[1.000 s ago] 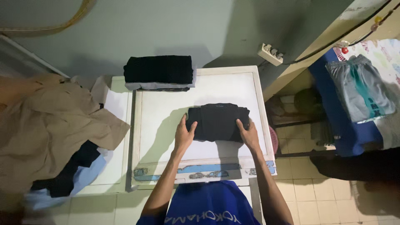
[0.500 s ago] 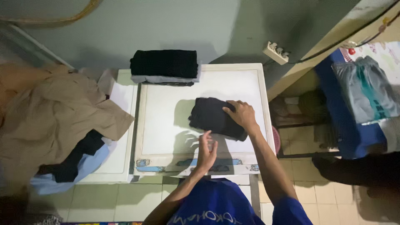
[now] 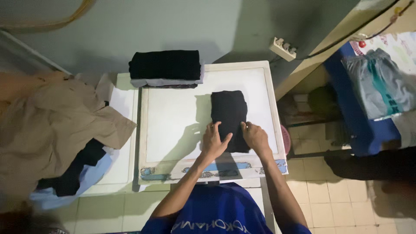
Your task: The person folds a pair of black pants and then a pair of beige pants on a white surface. The person smooths and aligns the garments before folding them into compact rectangles and placing them on a stack.
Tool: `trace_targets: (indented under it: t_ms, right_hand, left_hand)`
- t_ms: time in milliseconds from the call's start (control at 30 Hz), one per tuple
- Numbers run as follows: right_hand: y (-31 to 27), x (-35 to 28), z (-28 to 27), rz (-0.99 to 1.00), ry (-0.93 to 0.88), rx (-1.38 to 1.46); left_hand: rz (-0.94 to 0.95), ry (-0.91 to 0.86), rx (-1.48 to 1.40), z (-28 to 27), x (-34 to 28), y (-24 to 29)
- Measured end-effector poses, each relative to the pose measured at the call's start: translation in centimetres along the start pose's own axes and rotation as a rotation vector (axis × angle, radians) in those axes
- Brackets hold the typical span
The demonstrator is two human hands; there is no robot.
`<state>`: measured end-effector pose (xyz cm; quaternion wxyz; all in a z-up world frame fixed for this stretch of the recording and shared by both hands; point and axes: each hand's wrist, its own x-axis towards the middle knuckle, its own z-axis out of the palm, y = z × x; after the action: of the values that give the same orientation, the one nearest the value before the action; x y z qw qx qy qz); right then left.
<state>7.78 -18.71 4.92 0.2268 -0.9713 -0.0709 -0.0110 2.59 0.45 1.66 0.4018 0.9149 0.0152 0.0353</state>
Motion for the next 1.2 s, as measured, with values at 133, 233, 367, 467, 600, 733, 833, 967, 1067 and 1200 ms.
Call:
trace_targets:
  t_ms: [133, 233, 367, 467, 600, 733, 833, 967, 1067, 1200]
  right_hand:
    - [0.1, -1.7, 2.2, -0.098, -0.037, 0.049]
    - [-0.6, -3.2, 3.7, -0.116, -0.032, 0.13]
    - [-2.1, -4.0, 3.9, -0.117, -0.15, 0.185]
    - [-2.6, -3.8, 2.7, -0.036, -0.267, 0.236]
    - [-1.6, -1.7, -0.7, 0.107, -0.292, 0.353]
    - [-0.8, 0.0, -2.6, 0.319, -0.016, 0.254]
    - [-0.8, 1.3, -2.2, 0.231, 0.208, 0.287]
    - [-0.9, 2.2, -0.9, 0.116, 0.107, 0.399]
    - [-1.1, 3.1, -0.9, 0.267, -0.05, 0.559]
    - [-1.1, 2.8, -1.1, 0.451, -0.234, 0.48]
  left_hand:
    - [0.05, 0.021, 0.188, -0.6, 1.6, 1.3]
    - [-0.029, -0.035, 0.257, -0.8, 2.6, 1.9]
    - [0.002, -0.066, 0.403, -1.3, 3.8, 1.9]
    - [0.046, -0.076, 0.445, -1.8, 4.4, 1.2]
    - [0.044, -0.189, 0.456, -2.7, 4.8, 0.5]
    - [0.254, -0.211, 0.538, -4.3, 4.1, -0.3]
    - [0.369, -0.24, 0.512, -5.1, 3.9, -1.1]
    - [0.466, 0.01, 0.379, -5.7, 2.8, -2.3]
    - [0.225, 0.211, 0.232, -6.4, 0.9, -2.5]
    - [-0.212, 0.213, 0.244, -7.2, -0.8, -1.9]
